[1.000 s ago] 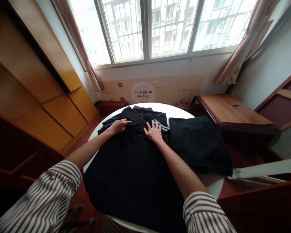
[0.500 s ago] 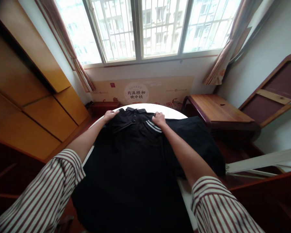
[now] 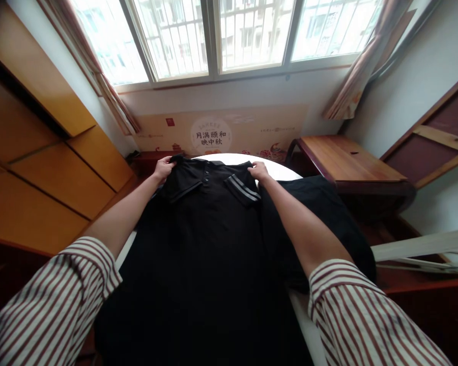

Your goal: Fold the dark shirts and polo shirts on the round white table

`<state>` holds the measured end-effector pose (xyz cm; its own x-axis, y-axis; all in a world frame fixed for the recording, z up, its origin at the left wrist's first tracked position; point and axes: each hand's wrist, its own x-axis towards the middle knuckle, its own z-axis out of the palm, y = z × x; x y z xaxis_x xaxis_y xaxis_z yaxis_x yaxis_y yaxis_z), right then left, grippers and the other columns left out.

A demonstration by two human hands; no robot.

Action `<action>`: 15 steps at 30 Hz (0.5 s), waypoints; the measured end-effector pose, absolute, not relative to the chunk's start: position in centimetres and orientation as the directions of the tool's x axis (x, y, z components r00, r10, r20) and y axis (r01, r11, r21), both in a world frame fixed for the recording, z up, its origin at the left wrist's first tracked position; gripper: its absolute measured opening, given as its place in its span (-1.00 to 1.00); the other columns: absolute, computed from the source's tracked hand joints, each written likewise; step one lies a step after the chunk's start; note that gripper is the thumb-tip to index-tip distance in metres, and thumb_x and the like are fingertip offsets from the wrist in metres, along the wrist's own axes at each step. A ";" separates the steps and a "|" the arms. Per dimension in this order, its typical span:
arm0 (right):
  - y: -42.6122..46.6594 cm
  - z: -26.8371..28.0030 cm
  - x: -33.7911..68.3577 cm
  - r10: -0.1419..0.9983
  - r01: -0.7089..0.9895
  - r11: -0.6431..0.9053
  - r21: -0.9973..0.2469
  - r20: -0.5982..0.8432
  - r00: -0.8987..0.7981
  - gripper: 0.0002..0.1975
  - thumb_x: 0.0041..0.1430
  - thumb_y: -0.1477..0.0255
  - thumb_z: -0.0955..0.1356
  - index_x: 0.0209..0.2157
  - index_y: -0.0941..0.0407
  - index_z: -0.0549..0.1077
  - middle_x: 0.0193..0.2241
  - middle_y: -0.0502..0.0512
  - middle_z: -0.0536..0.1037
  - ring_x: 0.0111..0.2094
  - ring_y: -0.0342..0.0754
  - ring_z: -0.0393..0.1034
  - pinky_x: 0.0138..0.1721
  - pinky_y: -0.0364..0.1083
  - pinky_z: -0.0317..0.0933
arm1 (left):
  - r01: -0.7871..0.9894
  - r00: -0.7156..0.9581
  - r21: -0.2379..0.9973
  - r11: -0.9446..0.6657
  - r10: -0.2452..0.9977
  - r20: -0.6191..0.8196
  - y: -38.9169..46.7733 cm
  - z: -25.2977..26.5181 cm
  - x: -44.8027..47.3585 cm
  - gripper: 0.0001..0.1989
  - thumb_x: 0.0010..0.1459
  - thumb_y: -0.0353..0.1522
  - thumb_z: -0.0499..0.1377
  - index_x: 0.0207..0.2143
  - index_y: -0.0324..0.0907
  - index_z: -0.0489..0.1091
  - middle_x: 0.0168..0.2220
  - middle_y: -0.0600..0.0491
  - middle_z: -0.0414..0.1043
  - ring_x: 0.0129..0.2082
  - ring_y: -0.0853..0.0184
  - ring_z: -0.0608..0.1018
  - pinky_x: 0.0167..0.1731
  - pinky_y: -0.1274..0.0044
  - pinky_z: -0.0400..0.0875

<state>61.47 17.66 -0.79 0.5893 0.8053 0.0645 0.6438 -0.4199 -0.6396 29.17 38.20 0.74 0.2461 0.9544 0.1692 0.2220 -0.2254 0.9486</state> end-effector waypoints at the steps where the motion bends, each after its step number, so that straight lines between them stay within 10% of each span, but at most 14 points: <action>1: 17.7 -0.9 61.5 0.787 0.641 -0.446 -0.625 0.068 0.613 -0.71 0.27 0.50 0.29 -0.02 0.30 0.47 -0.18 0.30 0.57 -0.20 0.01 0.50 -0.16 -0.10 0.35 | 0.238 0.231 0.943 -0.231 0.957 0.176 38.3 0.6 29.1 -0.62 0.00 -0.39 0.34 -0.09 -0.30 0.49 -0.22 -0.03 0.56 -0.21 0.29 0.59 -0.07 0.46 0.48; 10: 15.1 -0.6 55.3 0.863 0.858 -0.343 -0.384 0.231 0.448 -0.46 0.28 0.31 0.32 0.19 0.33 0.32 0.19 0.47 0.30 0.20 0.26 0.21 0.22 0.07 0.10 | 0.459 0.272 0.772 -0.441 0.896 0.350 34.0 1.9 28.0 -0.67 0.13 -0.42 0.25 -0.03 -0.32 0.47 0.07 -0.24 0.43 0.17 0.00 0.39 0.23 0.23 0.20; 15: 8.0 -1.8 47.4 0.981 0.978 0.164 -0.127 0.129 -0.147 -0.39 0.37 0.19 0.22 0.31 0.25 0.22 0.30 0.38 0.22 0.30 0.25 0.12 0.27 0.16 0.04 | 0.182 0.850 0.261 -0.948 0.285 0.443 22.2 0.9 25.2 -0.62 0.38 -0.33 -0.01 0.17 -0.19 0.37 0.21 -0.11 0.34 0.25 0.20 0.32 0.29 0.31 0.13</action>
